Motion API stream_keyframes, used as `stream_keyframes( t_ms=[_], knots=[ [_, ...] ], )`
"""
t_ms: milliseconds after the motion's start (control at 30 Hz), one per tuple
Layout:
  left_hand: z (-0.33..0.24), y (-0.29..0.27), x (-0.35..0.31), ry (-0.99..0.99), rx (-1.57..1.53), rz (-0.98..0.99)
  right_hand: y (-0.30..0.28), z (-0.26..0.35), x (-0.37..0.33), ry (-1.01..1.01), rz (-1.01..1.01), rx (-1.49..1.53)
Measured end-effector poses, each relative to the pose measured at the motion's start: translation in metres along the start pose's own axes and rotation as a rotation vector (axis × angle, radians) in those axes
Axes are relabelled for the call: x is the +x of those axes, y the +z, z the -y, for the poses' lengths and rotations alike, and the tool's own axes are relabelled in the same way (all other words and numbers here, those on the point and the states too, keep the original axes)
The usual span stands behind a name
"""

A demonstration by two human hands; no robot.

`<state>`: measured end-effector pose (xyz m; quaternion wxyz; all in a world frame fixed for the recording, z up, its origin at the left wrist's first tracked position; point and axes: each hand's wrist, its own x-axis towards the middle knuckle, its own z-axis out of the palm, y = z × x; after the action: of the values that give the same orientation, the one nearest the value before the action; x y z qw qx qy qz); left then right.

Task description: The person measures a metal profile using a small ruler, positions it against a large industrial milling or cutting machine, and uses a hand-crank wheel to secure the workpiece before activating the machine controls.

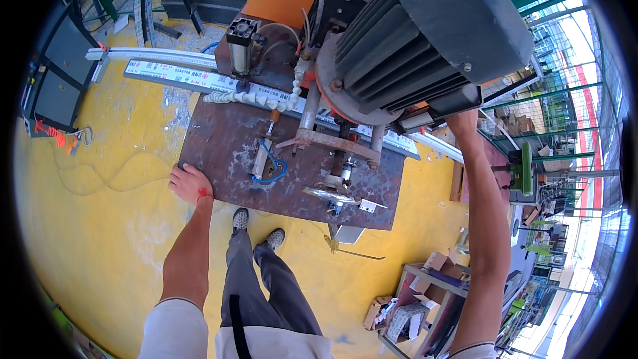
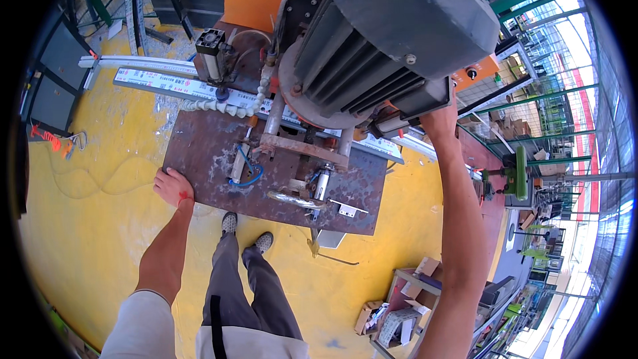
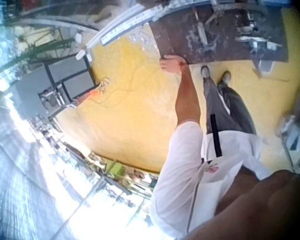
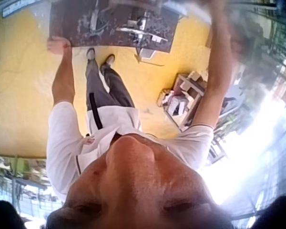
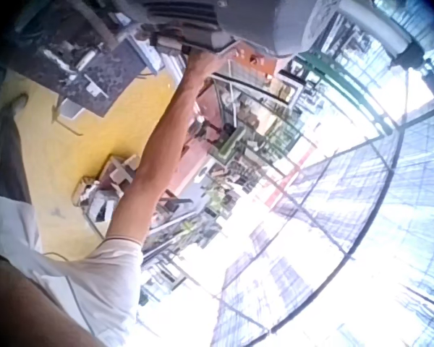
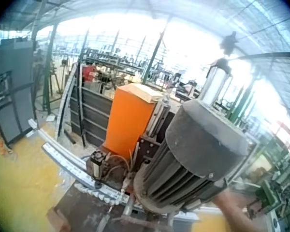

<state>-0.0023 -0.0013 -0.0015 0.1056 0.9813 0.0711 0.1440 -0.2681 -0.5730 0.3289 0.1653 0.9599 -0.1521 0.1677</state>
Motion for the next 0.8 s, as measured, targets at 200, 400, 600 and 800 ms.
stream_keyframes(
  t_ms=[200, 400, 600, 800],
  knots=[
    [0.002, 0.000, 0.001, 0.026, 0.037, -0.025, -0.003, 0.007, 0.000, -0.015, -0.004, -0.008],
    [0.003, 0.002, 0.002, 0.032, 0.031, -0.023, 0.003, 0.002, -0.004, 0.095, 0.003, 0.105],
    [0.003, 0.002, 0.001, 0.040, 0.038, -0.026, 0.008, -0.004, -0.006, 0.059, 0.003, 0.041],
    [0.002, -0.001, 0.002, 0.030, 0.032, -0.018, 0.005, 0.001, -0.004, 0.050, -0.009, 0.052]
  ],
)
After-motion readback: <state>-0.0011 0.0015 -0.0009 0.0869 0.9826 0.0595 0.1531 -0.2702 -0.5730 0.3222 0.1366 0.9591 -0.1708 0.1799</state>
